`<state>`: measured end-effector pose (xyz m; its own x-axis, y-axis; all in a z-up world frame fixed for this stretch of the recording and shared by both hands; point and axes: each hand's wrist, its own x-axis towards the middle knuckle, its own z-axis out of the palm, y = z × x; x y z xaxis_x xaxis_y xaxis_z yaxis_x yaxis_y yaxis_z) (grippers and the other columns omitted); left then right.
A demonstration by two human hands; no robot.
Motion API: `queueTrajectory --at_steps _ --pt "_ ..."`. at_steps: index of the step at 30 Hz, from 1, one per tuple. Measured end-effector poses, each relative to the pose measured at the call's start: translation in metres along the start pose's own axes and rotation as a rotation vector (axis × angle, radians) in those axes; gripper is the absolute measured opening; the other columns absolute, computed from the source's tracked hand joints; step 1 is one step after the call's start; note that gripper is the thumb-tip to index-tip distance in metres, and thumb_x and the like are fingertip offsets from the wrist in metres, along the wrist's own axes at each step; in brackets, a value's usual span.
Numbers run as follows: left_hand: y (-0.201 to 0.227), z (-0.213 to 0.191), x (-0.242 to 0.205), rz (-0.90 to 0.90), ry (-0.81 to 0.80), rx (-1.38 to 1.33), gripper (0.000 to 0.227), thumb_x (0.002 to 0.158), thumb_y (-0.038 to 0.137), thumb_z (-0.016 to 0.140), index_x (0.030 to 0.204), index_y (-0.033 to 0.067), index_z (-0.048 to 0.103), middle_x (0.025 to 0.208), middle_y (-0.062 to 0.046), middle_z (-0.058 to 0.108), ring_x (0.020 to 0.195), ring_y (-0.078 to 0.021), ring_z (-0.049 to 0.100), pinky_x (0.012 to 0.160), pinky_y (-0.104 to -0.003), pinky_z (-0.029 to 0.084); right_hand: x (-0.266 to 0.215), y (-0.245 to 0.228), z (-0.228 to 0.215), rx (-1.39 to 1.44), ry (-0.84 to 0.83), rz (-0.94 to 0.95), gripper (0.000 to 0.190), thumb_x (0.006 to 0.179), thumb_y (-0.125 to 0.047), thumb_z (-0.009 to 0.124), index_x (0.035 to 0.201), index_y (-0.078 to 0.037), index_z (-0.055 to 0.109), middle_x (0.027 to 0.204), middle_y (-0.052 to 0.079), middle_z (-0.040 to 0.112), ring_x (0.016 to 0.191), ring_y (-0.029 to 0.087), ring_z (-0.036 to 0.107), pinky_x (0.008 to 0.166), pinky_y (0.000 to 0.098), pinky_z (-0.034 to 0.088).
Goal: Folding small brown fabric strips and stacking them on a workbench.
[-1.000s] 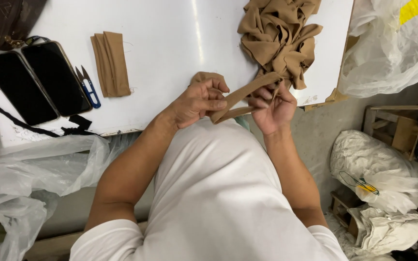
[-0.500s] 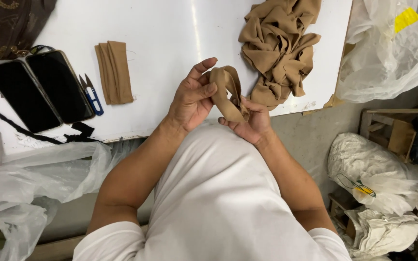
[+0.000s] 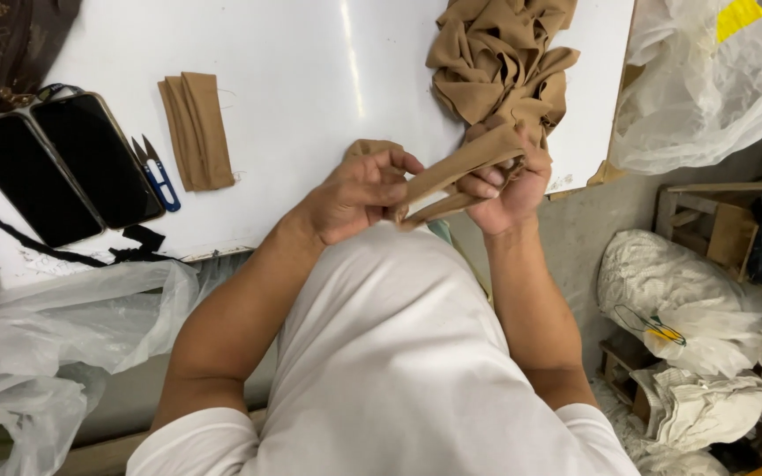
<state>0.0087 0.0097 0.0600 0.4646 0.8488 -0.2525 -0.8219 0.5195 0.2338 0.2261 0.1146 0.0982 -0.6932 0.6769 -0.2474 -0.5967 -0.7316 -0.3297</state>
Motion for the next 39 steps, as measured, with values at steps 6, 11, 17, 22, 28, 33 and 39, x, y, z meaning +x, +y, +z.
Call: queueTrajectory --at_steps 6,11,17,22,28,33,39 --pt "0.033 -0.006 -0.015 0.233 -0.024 -0.184 0.043 0.090 0.006 0.075 0.128 0.0031 0.054 0.092 -0.007 0.066 0.089 -0.0189 0.071 0.092 -0.035 0.058 0.001 0.005 -0.003 -0.077 0.151 0.146 0.029 0.103 -0.033 0.050 0.077 -0.018 0.049 0.062 -0.014 0.039 0.055 0.002 0.047 0.051 0.0148 0.042" --pt "0.031 -0.011 -0.010 0.321 0.002 -0.111 0.057 0.085 -0.011 0.073 0.135 0.0013 0.050 0.091 -0.013 0.070 0.090 -0.0256 0.073 0.094 -0.041 0.056 0.016 0.006 -0.006 -0.058 0.148 0.162 0.020 0.101 -0.029 0.053 0.086 -0.017 0.051 0.069 -0.014 0.039 0.060 0.002 0.045 0.052 0.0194 0.043" --pt "0.024 -0.033 0.010 0.420 0.013 -0.174 0.056 0.093 -0.008 0.070 0.144 0.0026 0.049 0.101 -0.012 0.075 0.097 -0.0204 0.073 0.099 -0.037 0.056 0.023 0.047 -0.017 -0.053 0.153 0.270 0.010 0.095 -0.020 0.059 0.089 -0.013 0.056 0.073 -0.006 0.041 0.064 0.011 0.050 0.057 0.0231 0.045" --pt "0.052 0.001 -0.011 0.298 -0.004 -0.185 0.085 0.097 0.004 0.070 0.166 0.0175 0.021 0.082 -0.002 0.060 0.078 -0.0138 0.057 0.088 -0.026 0.051 0.033 0.036 0.015 0.041 0.196 0.276 0.019 0.092 -0.014 0.059 0.075 -0.013 0.049 0.063 -0.006 0.038 0.056 0.007 0.036 0.061 0.0205 0.035" --pt "0.061 0.008 -0.011 0.083 0.170 0.007 0.076 0.090 0.014 0.073 0.156 0.0128 0.036 0.085 -0.004 0.057 0.073 -0.0154 0.054 0.081 -0.037 0.052 0.035 0.007 0.012 -0.007 0.279 0.131 0.023 0.090 -0.017 0.047 0.067 -0.021 0.045 0.055 -0.014 0.030 0.048 0.003 0.027 0.055 0.0218 0.027" --pt "0.063 0.005 -0.014 -0.118 0.158 0.242 0.059 0.084 0.020 0.077 0.138 0.0074 0.055 0.109 -0.010 0.071 0.096 -0.0235 0.069 0.079 -0.038 0.059 0.040 -0.012 0.025 -0.027 0.181 0.031 0.037 0.097 -0.021 0.052 0.061 -0.021 0.044 0.056 -0.012 0.032 0.049 0.003 0.028 0.050 0.0213 0.023" --pt "0.087 -0.024 -0.026 0.112 0.053 0.357 0.046 0.095 0.015 0.070 0.138 0.0050 0.055 0.102 0.000 0.067 0.101 -0.0157 0.064 0.096 -0.032 0.052 0.049 -0.033 0.001 -0.292 0.291 0.158 0.022 0.087 -0.012 0.060 0.073 -0.013 0.044 0.065 0.000 0.042 0.061 0.015 0.040 0.058 0.0258 0.031"
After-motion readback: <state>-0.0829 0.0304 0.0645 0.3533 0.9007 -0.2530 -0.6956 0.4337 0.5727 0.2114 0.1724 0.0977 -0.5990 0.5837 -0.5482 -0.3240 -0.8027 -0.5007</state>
